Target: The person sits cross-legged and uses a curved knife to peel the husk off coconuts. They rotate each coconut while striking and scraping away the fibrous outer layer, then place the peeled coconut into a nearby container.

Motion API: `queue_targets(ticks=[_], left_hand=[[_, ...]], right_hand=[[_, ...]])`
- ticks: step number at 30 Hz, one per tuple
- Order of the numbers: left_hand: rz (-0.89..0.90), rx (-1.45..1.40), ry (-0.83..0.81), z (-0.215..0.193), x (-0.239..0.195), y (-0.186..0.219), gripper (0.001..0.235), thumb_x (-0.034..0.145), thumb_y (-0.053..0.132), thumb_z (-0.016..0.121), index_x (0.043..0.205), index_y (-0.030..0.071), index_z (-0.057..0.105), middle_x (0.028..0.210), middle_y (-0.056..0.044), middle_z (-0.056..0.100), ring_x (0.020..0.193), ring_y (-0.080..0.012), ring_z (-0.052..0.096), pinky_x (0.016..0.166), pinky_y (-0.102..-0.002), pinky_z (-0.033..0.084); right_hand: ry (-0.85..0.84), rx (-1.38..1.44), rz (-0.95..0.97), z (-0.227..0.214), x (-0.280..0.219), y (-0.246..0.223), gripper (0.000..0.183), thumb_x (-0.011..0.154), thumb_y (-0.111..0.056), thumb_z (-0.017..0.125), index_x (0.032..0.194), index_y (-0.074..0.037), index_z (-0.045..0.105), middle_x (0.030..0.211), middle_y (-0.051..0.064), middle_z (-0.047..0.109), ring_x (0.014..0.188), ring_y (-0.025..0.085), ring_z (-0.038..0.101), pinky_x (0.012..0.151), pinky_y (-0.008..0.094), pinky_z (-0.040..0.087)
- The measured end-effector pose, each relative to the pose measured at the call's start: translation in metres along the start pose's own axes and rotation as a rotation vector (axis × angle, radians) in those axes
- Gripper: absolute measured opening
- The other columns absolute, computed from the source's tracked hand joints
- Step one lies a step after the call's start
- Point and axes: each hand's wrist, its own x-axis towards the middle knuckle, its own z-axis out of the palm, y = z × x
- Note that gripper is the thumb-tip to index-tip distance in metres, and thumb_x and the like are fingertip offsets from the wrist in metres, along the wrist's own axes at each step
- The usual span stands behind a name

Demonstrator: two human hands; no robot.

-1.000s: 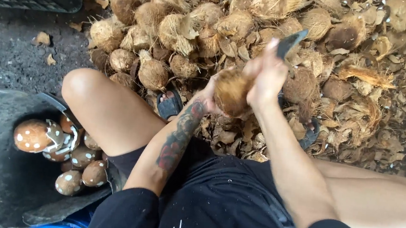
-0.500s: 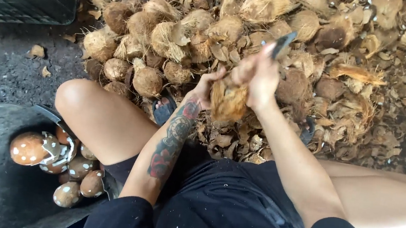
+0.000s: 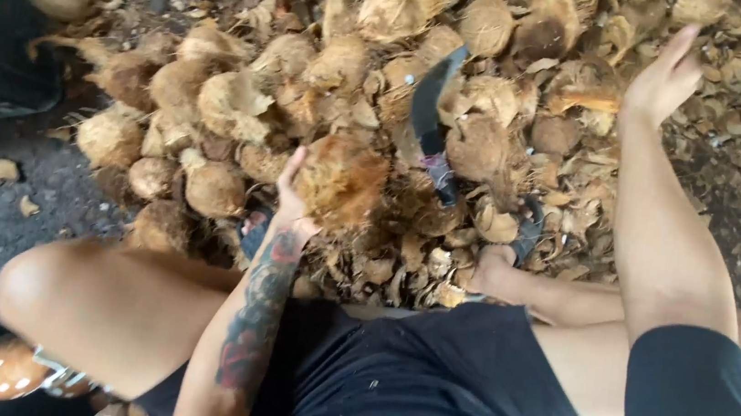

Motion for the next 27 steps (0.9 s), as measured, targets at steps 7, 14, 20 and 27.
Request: queue_targets(ticks=[7, 14, 20, 27], left_hand=[[0.018, 0.034, 0.443, 0.017, 0.009, 0.004, 0.092, 0.075, 0.068, 0.066, 0.149, 0.014, 0.052, 0.147, -0.022, 0.056, 0.131, -0.042, 0.056, 0.109, -0.062, 0.048], [-0.021, 0.179, 0.637, 0.075, 0.027, 0.004, 0.112, 0.061, 0.075, 0.056, 0.154, 0.015, 0.044, 0.157, -0.02, 0.052, 0.141, -0.0378, 0.055, 0.119, -0.066, 0.043], [0.076, 0.011, 0.613, 0.034, 0.027, -0.007, 0.102, 0.076, 0.073, 0.075, 0.15, 0.005, 0.057, 0.142, -0.027, 0.065, 0.131, -0.0464, 0.061, 0.109, -0.071, 0.045], [-0.095, 0.148, 0.684, 0.0, 0.002, -0.006, 0.094, 0.079, 0.06, 0.084, 0.152, 0.009, 0.054, 0.13, -0.026, 0.068, 0.121, -0.0438, 0.066, 0.102, -0.07, 0.051]], right_hand=[[-0.39, -1.041, 0.151, -0.008, 0.0, 0.087, 0.058, 0.12, -0.06, 0.024, 0.122, -0.003, 0.039, 0.126, 0.025, 0.039, 0.121, 0.041, 0.042, 0.119, 0.066, 0.02], [-0.915, 0.722, -0.134, 0.072, -0.147, -0.077, 0.078, 0.094, -0.084, 0.033, 0.112, -0.017, 0.067, 0.108, 0.003, 0.071, 0.108, 0.019, 0.069, 0.11, 0.037, 0.056], [-1.023, 0.39, -0.677, 0.127, -0.341, -0.144, 0.016, 0.089, -0.017, 0.088, 0.082, -0.01, 0.076, 0.095, 0.006, 0.082, 0.1, 0.032, 0.079, 0.092, 0.045, 0.056], [-0.95, 0.432, -0.473, 0.113, -0.363, -0.15, 0.064, 0.112, -0.013, 0.062, 0.047, -0.012, 0.058, 0.044, 0.002, 0.057, 0.043, 0.021, 0.055, 0.062, 0.032, 0.051]])
